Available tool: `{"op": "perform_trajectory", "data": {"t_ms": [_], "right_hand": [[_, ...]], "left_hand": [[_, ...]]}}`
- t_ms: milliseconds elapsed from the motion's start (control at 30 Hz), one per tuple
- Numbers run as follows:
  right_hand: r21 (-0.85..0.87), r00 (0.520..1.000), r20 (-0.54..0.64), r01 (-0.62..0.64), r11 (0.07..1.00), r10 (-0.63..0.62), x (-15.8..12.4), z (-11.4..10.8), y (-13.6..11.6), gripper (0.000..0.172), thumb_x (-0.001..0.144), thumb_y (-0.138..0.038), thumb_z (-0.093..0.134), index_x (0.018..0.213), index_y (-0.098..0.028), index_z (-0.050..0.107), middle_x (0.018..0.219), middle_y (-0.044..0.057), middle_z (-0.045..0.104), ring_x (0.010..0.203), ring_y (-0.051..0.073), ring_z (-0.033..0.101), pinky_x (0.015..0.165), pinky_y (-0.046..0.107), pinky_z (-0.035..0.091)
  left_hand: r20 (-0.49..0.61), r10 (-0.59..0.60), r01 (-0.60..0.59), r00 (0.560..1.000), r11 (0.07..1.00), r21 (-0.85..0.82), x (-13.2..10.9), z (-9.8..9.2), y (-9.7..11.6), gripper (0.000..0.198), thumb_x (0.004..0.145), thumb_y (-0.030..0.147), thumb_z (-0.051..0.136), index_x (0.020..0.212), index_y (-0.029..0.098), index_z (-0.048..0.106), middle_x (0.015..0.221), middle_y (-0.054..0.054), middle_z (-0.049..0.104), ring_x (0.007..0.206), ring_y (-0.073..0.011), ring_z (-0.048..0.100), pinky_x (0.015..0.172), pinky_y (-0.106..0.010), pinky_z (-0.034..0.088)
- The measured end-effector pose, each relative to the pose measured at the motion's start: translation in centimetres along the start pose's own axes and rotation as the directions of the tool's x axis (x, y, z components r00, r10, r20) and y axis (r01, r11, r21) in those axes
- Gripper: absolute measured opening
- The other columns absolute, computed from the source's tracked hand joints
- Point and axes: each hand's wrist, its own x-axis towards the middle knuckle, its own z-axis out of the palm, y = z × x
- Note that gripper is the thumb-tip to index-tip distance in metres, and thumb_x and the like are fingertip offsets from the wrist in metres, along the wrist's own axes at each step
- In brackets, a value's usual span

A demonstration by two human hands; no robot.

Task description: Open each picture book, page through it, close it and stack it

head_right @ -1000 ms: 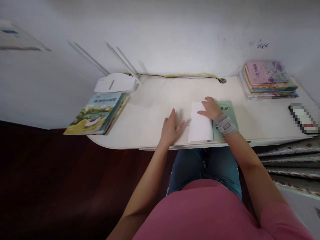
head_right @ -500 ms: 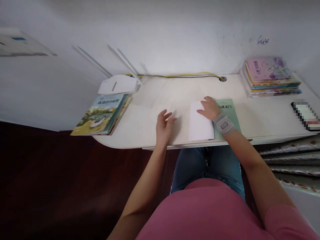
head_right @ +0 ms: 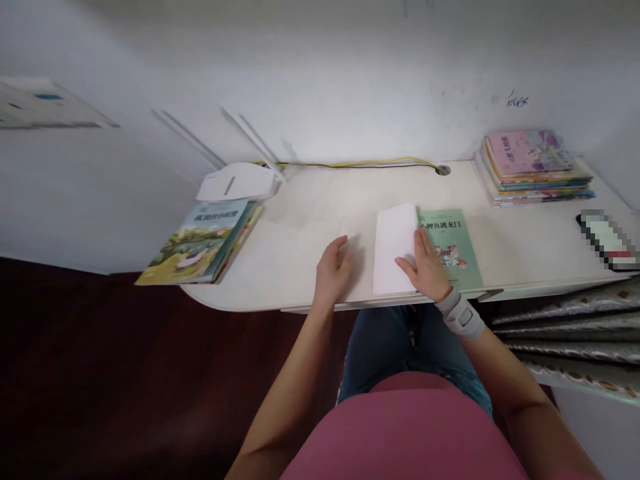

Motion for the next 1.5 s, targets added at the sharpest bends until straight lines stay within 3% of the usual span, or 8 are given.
{"op": "perform_trajectory", "data": {"t_ms": [200,467,733,833,1000,1300,1400,1500], "right_hand": [[-0.062,0.997,0.075,0.033,0.997,-0.029,-0.2,0.2,-0.1,0.082,0.086,-0.046,0.052,0.151,-0.012,0.015,0.158,0.019,0.007,0.144,0.034,0.011,0.113,0.055,0.023],[-0.096,0.993,0.118,0.027,0.995,-0.015,-0.2,0.2,-0.8,0.087,0.082,-0.042,0.059,0.149,-0.006,0.017,0.157,0.023,0.004,0.145,0.035,0.004,0.114,0.055,0.019],[0.310,0.993,0.109,0.013,0.951,-0.049,0.3,-2.0,2.6,0.068,0.093,-0.059,0.027,0.151,-0.024,0.021,0.154,0.007,0.030,0.141,0.022,0.028,0.116,0.045,0.025],[0.270,0.989,0.144,-0.016,0.963,-0.024,1.4,-2.0,2.9,0.074,0.091,-0.064,0.028,0.151,-0.020,0.022,0.154,0.009,0.028,0.142,0.024,0.026,0.117,0.047,0.022],[0.093,0.987,0.160,0.007,0.996,-0.022,2.1,-0.5,0.5,0.089,0.088,-0.067,0.034,0.150,-0.006,0.016,0.156,0.021,0.017,0.145,0.029,0.012,0.117,0.051,0.018],[-0.122,0.990,0.117,-0.059,0.991,0.073,1.5,0.5,-2.0,0.077,0.090,-0.046,0.044,0.149,-0.005,0.017,0.155,0.023,0.016,0.144,0.030,0.015,0.114,0.054,0.017],[-0.095,0.996,0.052,-0.065,0.993,0.070,1.4,0.7,-1.9,0.076,0.088,-0.045,0.047,0.149,-0.007,0.021,0.155,0.022,0.018,0.143,0.031,0.020,0.114,0.054,0.018],[0.106,0.998,0.014,-0.058,0.993,0.057,1.1,0.5,-0.9,0.071,0.091,-0.048,0.040,0.149,-0.011,0.025,0.153,0.017,0.029,0.140,0.026,0.029,0.114,0.047,0.025]], "left_hand": [[-0.024,-0.008,0.006,1.000,0.999,-0.049,0.1,0.2,-0.4,0.039,0.088,0.034,0.048,0.123,0.019,0.054,0.129,-0.012,0.058,0.121,-0.0234,0.053,0.101,-0.043,0.044],[-0.026,-0.023,0.021,0.999,0.998,-0.062,0.1,0.1,-0.2,0.038,0.088,0.034,0.049,0.121,0.019,0.056,0.129,-0.012,0.059,0.120,-0.0231,0.054,0.102,-0.043,0.042],[-0.016,-0.027,0.026,1.000,0.996,-0.088,0.1,0.0,-0.2,0.037,0.087,0.035,0.049,0.120,0.019,0.057,0.129,-0.012,0.059,0.121,-0.0234,0.053,0.103,-0.042,0.042],[-0.009,-0.027,0.026,1.000,0.995,-0.092,0.1,0.0,-0.2,0.038,0.087,0.034,0.049,0.121,0.018,0.056,0.129,-0.012,0.059,0.121,-0.0234,0.053,0.102,-0.042,0.043],[-0.018,-0.049,0.047,0.999,0.990,-0.130,0.0,0.1,-0.4,0.038,0.088,0.033,0.048,0.121,0.018,0.056,0.129,-0.011,0.059,0.121,-0.0227,0.053,0.105,-0.042,0.041],[0.024,-0.055,0.058,0.998,0.991,-0.123,-0.2,0.0,-0.5,0.039,0.088,0.035,0.049,0.123,0.020,0.055,0.130,-0.010,0.059,0.121,-0.0234,0.053,0.104,-0.043,0.041],[0.023,-0.048,0.051,0.999,0.987,-0.150,-0.2,0.1,-0.8,0.039,0.088,0.036,0.049,0.123,0.021,0.055,0.130,-0.010,0.059,0.121,-0.0229,0.054,0.104,-0.042,0.041],[0.021,-0.053,0.055,0.998,0.983,-0.172,-0.2,0.1,-0.9,0.039,0.087,0.037,0.051,0.122,0.022,0.056,0.130,-0.009,0.059,0.120,-0.0228,0.054,0.103,-0.042,0.042]]}}
